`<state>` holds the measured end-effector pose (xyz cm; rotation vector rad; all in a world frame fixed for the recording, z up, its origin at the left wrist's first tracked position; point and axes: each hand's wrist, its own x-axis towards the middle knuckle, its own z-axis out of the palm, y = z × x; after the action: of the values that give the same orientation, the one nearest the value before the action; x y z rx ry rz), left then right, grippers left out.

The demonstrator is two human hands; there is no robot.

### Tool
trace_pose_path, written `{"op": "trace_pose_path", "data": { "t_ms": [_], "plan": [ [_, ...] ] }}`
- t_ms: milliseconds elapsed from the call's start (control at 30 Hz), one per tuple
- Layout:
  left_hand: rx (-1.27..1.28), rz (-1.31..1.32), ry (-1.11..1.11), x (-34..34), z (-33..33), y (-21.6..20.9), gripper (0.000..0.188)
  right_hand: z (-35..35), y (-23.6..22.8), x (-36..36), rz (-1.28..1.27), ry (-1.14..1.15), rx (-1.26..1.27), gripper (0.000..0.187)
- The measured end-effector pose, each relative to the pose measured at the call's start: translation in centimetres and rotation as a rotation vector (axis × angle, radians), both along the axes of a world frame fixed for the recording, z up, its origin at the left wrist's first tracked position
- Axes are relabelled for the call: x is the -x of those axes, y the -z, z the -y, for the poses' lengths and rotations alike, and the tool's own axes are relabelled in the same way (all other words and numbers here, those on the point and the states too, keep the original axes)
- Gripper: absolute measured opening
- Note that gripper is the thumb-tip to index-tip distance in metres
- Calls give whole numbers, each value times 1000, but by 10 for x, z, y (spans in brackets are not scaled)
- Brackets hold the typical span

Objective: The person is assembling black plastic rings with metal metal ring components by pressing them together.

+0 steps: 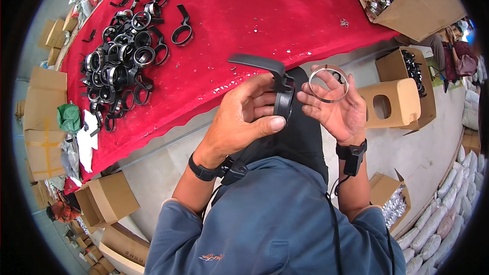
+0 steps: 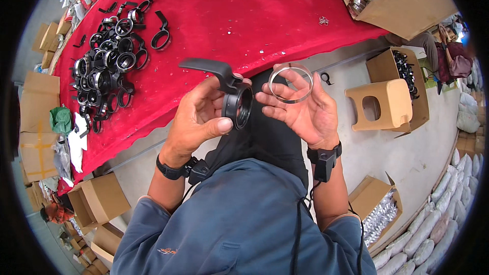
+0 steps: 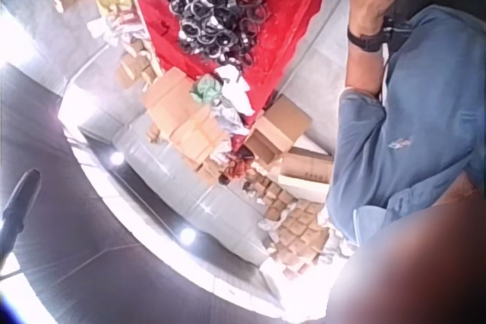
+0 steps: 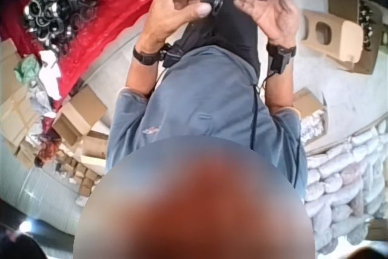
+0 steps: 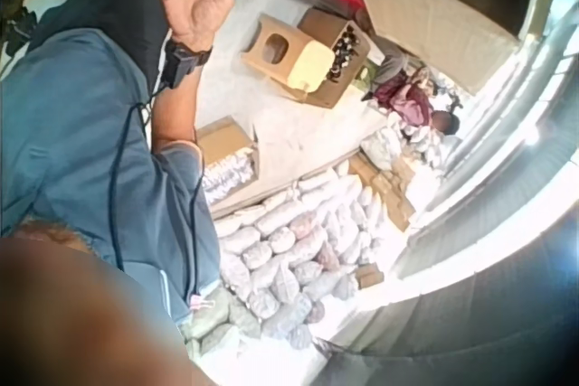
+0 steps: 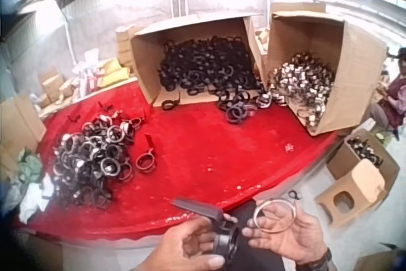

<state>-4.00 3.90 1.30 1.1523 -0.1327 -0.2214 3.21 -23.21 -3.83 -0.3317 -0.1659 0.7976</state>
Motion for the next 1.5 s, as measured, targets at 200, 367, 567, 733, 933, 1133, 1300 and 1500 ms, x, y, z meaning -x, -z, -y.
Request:
{"op": "trace_pose_path", "data": {
  "t_ms": [200, 367, 567, 733, 933, 1133, 1300, 1500],
  "plan": [
    [37, -6, -40, -7, 1, -1, 91, -3, -7, 0, 155, 46, 197, 65],
    [38, 22, -12, -17, 1, 17, 96, -21, -33, 21, 776, 339, 852, 71],
    [-5, 65, 18, -15, -2, 21, 91, -36, -53, 28, 1080, 407, 1043, 71],
    [7, 62, 15, -15, -3, 20, 91, -42, -51, 28, 1205, 492, 1054, 75],
    [5, 67, -4, -12, -3, 21, 92, -44, -52, 28, 1359, 556, 1057, 78],
    [15, 82, -7, -11, 0, 20, 90, -43, -49, 29, 1374, 603, 1044, 77],
    [-27, 165, 14, -12, 0, 22, 89, -44, -46, 31, 1419, 625, 1047, 79],
    [48, 93, 41, -21, -1, 16, 94, -54, -48, 36, 1373, 724, 1089, 69]
  ]
}}
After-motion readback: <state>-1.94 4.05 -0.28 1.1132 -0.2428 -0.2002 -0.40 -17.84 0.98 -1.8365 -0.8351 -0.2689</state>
